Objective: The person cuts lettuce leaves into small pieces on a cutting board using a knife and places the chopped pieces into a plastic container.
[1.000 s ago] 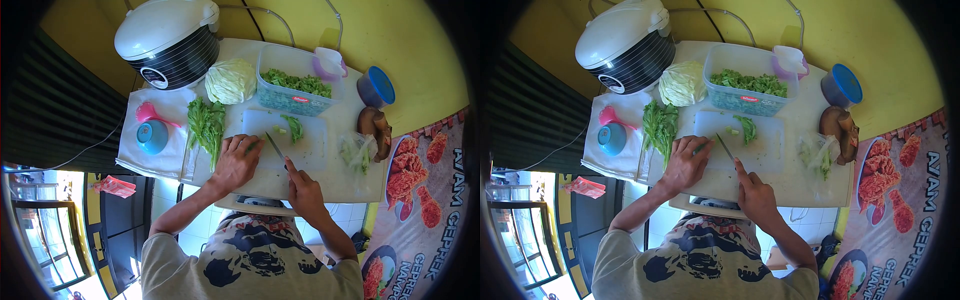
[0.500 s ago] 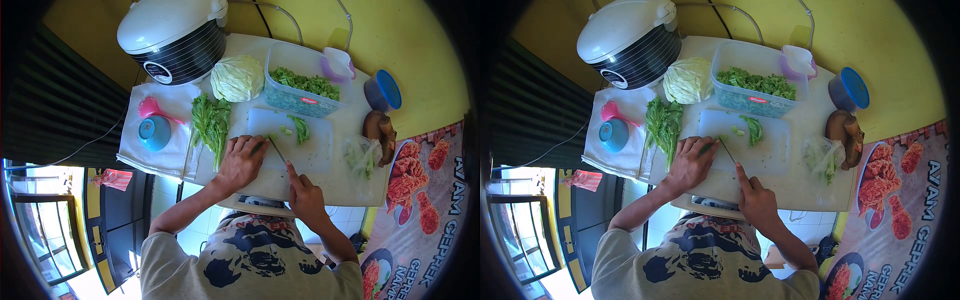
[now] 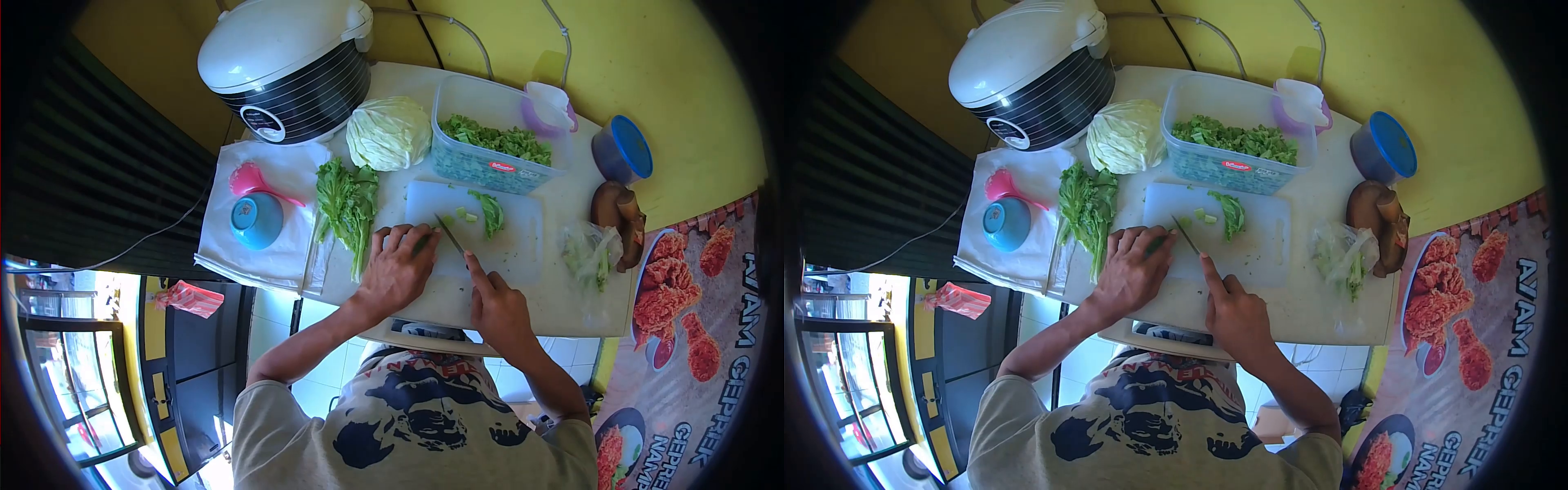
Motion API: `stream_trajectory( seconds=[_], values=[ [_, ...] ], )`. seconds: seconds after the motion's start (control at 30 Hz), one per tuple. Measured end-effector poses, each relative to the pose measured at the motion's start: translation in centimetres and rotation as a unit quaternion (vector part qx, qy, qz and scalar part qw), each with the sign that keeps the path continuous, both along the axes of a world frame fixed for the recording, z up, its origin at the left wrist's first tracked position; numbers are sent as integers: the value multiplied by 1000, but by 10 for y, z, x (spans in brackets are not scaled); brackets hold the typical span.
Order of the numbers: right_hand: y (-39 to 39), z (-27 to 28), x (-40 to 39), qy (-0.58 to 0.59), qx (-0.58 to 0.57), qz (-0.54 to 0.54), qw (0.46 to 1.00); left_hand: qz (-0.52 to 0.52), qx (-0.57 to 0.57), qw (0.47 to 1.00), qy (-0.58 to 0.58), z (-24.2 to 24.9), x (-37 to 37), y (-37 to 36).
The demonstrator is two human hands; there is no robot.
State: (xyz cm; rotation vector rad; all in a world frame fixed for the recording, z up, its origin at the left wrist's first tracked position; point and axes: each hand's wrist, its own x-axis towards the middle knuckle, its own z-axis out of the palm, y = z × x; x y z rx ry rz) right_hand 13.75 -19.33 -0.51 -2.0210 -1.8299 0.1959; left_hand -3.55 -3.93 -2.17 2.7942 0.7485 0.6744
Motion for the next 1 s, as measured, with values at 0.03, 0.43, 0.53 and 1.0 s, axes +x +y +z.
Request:
stream_trajectory(
  seconds=[0.03, 0.43, 0.53, 1.0],
  values=[
    [-2, -2, 1, 3, 4, -13, 1000, -3, 0, 1000, 6, -1, 0, 1],
    [-15, 0, 3, 46, 41, -15, 998, -16, -5, 998, -53, 8, 2, 3],
    [-14, -2, 2, 43, 36, -9, 998, -23, 10, 998, -50, 5, -5, -1],
    [-14, 0, 5, 28, 13, 13, 999, 8, 0, 1000, -12, 0, -9, -3]
  ],
)
